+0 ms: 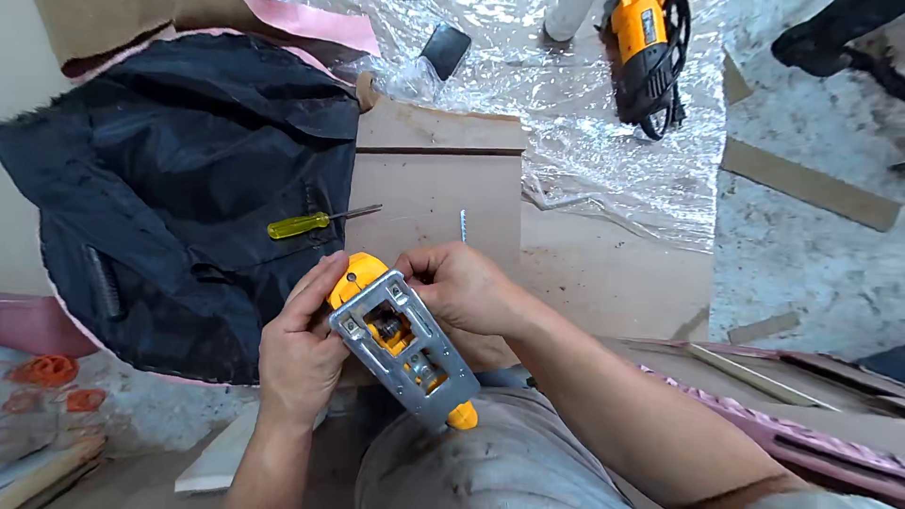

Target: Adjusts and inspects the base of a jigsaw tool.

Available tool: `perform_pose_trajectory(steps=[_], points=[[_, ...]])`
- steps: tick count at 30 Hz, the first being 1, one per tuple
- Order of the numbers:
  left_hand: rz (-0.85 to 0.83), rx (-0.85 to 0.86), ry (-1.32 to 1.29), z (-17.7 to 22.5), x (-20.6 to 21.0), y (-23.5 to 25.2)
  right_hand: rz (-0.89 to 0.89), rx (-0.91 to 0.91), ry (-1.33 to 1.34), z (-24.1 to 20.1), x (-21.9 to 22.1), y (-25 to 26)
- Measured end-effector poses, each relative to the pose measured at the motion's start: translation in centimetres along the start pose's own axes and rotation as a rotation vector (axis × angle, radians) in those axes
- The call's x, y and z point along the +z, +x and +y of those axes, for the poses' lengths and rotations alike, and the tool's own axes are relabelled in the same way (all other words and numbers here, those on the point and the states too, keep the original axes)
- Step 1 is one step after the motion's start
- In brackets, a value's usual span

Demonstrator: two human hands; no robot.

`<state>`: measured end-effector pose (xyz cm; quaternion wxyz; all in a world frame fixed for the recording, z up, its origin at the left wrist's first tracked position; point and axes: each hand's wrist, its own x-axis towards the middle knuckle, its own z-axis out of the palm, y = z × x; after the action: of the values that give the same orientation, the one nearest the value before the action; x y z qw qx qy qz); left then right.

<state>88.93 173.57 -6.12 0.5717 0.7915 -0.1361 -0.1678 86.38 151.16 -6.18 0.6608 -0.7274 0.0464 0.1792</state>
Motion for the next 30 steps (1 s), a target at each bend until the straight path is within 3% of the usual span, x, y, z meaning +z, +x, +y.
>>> perform_pose_trajectory(steps=[3, 13, 18, 30], points=[[0.057, 0.021, -0.044, 0.2, 1.1, -0.3, -0.059, -0.014, 0.004, 0.0, -1.2, -0.2], [-0.116, -0.027, 0.096, 1.7, -1.1, 1.5, -0.232, 0.015, 0.055, -0.9, -2.1, 1.0], [-0.188, 0.045, 0.176, 2.0, -1.8, 2.2, -0.230, 0.060, -0.081, -1.6, -2.0, 1.7], [-0.229, 0.066, 0.081, 1.7, -1.8, 1.7, -0.203, 0.049, -0.044, -1.2, -1.9, 1.6]])
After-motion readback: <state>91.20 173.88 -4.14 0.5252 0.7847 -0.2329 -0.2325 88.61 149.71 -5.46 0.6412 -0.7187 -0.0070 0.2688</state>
